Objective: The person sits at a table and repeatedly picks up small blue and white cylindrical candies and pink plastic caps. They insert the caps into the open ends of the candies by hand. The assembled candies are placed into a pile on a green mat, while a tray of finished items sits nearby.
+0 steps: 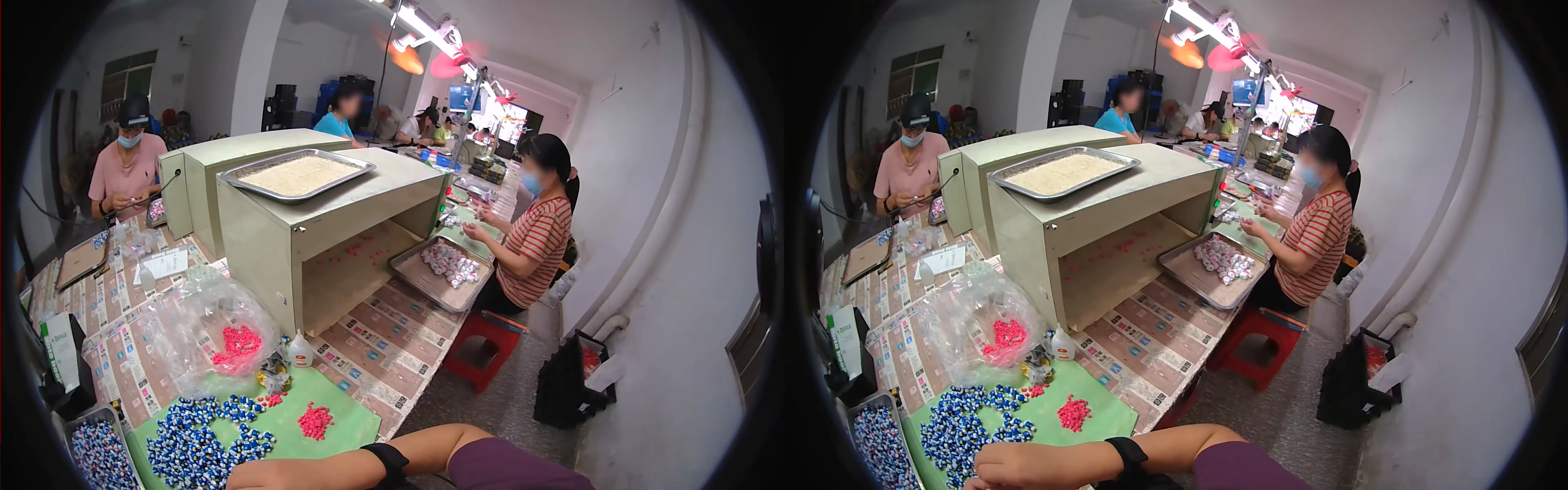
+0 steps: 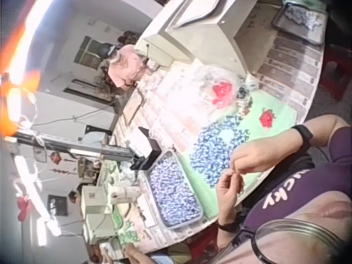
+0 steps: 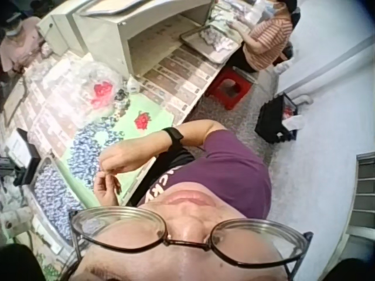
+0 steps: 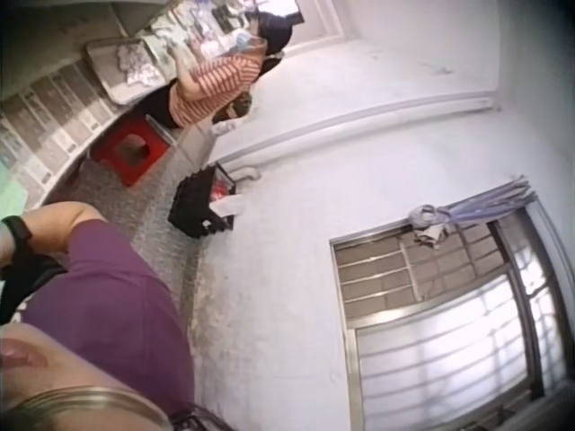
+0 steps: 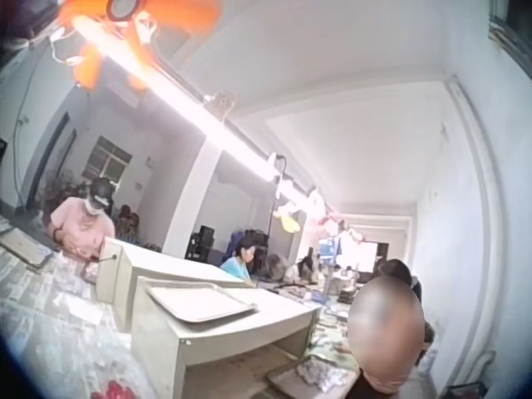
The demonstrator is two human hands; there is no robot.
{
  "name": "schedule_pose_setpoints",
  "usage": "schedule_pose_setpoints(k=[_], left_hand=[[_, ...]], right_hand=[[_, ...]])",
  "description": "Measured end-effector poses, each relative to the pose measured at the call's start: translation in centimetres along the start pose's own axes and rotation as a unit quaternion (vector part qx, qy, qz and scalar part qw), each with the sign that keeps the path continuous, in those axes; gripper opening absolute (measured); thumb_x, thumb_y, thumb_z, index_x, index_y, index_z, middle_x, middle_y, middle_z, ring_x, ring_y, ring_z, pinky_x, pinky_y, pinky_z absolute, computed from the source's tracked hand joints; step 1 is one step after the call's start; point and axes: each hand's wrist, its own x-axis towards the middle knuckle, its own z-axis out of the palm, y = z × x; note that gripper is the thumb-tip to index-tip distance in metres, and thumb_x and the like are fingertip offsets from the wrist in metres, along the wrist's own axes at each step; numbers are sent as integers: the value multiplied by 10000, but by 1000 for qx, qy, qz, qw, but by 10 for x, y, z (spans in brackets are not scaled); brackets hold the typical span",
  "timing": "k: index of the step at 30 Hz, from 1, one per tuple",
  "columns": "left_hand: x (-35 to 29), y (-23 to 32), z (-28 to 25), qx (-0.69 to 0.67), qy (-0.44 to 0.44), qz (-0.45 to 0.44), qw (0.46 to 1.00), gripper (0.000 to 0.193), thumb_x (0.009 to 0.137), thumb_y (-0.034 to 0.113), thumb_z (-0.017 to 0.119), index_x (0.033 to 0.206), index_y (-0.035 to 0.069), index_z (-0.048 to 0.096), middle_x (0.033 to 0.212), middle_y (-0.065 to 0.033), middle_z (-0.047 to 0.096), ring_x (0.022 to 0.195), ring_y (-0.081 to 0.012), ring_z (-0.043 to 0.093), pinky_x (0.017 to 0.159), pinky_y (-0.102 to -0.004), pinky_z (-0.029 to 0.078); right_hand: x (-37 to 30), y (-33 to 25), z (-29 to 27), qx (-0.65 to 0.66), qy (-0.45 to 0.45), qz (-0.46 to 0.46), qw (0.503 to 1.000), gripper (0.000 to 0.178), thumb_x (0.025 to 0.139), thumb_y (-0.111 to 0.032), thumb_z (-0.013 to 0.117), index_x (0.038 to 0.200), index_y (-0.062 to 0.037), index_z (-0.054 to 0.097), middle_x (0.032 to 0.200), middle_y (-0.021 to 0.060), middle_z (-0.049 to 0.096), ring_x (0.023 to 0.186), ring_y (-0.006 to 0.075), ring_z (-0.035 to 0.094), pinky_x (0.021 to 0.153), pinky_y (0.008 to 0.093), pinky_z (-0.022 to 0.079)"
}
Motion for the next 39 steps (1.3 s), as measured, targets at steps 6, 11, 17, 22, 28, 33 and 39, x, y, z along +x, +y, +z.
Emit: schedule_pose_setpoints(k=[6,11,17,22,28,33,39], left_hand=[[-2,4,-2,-27,10,-2,1000,156,999,196,583,943,54,611,647,-7,552,502,-57,472,436,-193,342],[-6,-2,-3,-60,35,-4,998,149,985,181,605,1005,35,628,686,-11,574,528,-58,486,457,-194,363],[-6,-17,-5,132,131,173,967,89,972,73,597,1023,14,642,821,-35,620,645,-62,508,592,-199,418],[-1,2,-8,321,101,280,899,115,980,88,587,1054,59,670,881,-72,647,695,-254,585,682,-283,470],[1,0,-3,312,84,271,907,127,789,-25,729,881,33,664,680,-88,576,574,-232,560,510,-314,413],[-6,6,8,325,95,309,889,152,789,-11,733,915,45,670,686,-85,571,556,-238,557,479,-333,408],[-2,-7,11,306,67,249,916,153,875,17,676,1028,25,659,770,-97,591,645,-194,578,550,-301,442]], right_hand=[[-1,0,5,22,-20,66,997,94,842,17,619,814,-32,543,776,108,547,702,307,565,620,377,463],[-2,4,9,34,-17,108,993,83,851,12,616,827,-49,565,785,82,573,719,272,592,638,349,474],[0,6,17,122,1,297,947,100,881,-114,679,860,-73,590,829,75,618,764,208,622,675,358,490],[-4,15,15,261,-47,381,886,159,874,30,612,819,-22,472,895,55,555,850,151,549,783,304,463],[-8,2,10,344,6,478,808,242,917,16,636,831,-66,426,936,39,584,874,91,552,786,257,476],[-11,-13,7,389,49,516,762,266,901,51,645,825,-82,428,975,57,603,901,88,553,795,258,475],[-21,-6,5,192,-4,451,871,251,856,95,638,792,-54,447,916,56,609,858,117,567,780,263,468]])
